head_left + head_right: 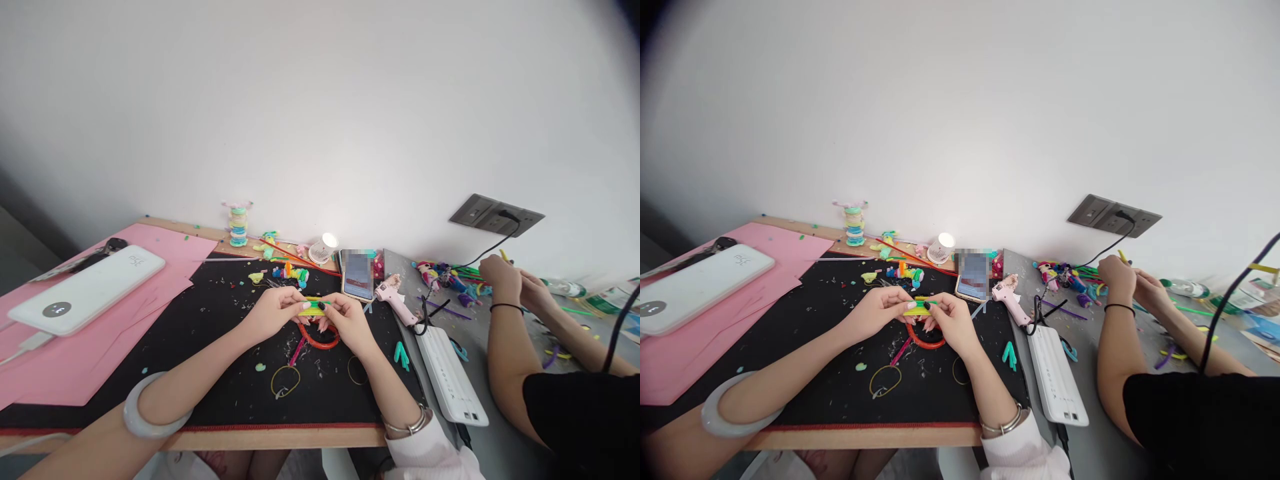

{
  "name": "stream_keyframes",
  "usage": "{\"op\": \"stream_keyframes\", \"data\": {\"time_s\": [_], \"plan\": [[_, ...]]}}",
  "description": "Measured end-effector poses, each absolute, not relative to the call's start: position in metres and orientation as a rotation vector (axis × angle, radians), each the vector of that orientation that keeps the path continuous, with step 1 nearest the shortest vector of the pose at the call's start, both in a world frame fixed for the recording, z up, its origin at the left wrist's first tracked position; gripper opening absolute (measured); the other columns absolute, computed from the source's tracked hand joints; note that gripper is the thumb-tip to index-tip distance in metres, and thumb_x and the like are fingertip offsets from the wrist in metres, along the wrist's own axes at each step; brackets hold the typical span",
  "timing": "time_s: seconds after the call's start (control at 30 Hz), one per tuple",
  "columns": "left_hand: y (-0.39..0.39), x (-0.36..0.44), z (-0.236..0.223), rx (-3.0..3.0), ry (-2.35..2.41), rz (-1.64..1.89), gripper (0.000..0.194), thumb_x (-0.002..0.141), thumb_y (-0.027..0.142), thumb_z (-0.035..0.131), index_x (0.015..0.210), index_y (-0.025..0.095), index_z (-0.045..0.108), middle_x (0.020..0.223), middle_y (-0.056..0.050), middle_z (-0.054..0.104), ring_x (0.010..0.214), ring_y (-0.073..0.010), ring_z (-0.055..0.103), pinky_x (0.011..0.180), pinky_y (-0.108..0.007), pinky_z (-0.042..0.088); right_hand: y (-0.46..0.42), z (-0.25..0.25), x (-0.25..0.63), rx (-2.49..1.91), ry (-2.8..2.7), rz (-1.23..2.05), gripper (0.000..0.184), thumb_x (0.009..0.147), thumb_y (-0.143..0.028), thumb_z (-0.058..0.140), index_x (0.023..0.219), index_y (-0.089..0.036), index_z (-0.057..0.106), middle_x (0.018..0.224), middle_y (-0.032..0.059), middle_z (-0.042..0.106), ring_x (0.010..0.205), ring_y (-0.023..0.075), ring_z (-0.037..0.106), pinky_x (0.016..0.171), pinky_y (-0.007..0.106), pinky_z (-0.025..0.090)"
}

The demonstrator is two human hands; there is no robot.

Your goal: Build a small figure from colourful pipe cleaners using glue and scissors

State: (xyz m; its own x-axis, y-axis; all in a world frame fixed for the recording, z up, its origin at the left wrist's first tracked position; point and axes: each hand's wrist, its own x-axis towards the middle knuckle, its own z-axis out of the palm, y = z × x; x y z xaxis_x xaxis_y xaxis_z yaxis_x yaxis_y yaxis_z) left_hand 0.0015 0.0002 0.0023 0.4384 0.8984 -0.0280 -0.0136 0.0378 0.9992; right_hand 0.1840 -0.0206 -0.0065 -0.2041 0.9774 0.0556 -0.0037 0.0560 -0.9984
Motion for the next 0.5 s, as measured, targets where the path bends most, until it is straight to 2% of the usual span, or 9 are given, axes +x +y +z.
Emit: {"op": "stream_keyframes", "data": {"time_s": [0.3,0.5], "plan": [[0.003,0.001,-0.007,1.318,0.815,0.804,0.022,0.074,0.033,0.065,0.079,0.014,0.056,0.073,-0.005,0.071,0.07,-0.0191,0.069,0.07,-0.034,0.054,-0.022,-0.008,0.183,-1.029,-1.414,1.291,0.013,0.078,-0.028,0.06,0.08,-0.016,0.056,0.057,-0.0023,0.061,0.047,0.01,0.056,0.05,0.023,0.046],[0.001,0.0,-0.005,1.381,0.834,0.832,0.018,0.076,0.03,0.062,0.076,0.014,0.056,0.068,-0.004,0.069,0.067,-0.0184,0.068,0.067,-0.033,0.053,-0.022,-0.009,0.183,-1.01,-1.404,1.339,0.013,0.078,-0.029,0.06,0.083,-0.017,0.056,0.059,-0.0019,0.062,0.049,0.0107,0.058,0.051,0.024,0.048]]}}
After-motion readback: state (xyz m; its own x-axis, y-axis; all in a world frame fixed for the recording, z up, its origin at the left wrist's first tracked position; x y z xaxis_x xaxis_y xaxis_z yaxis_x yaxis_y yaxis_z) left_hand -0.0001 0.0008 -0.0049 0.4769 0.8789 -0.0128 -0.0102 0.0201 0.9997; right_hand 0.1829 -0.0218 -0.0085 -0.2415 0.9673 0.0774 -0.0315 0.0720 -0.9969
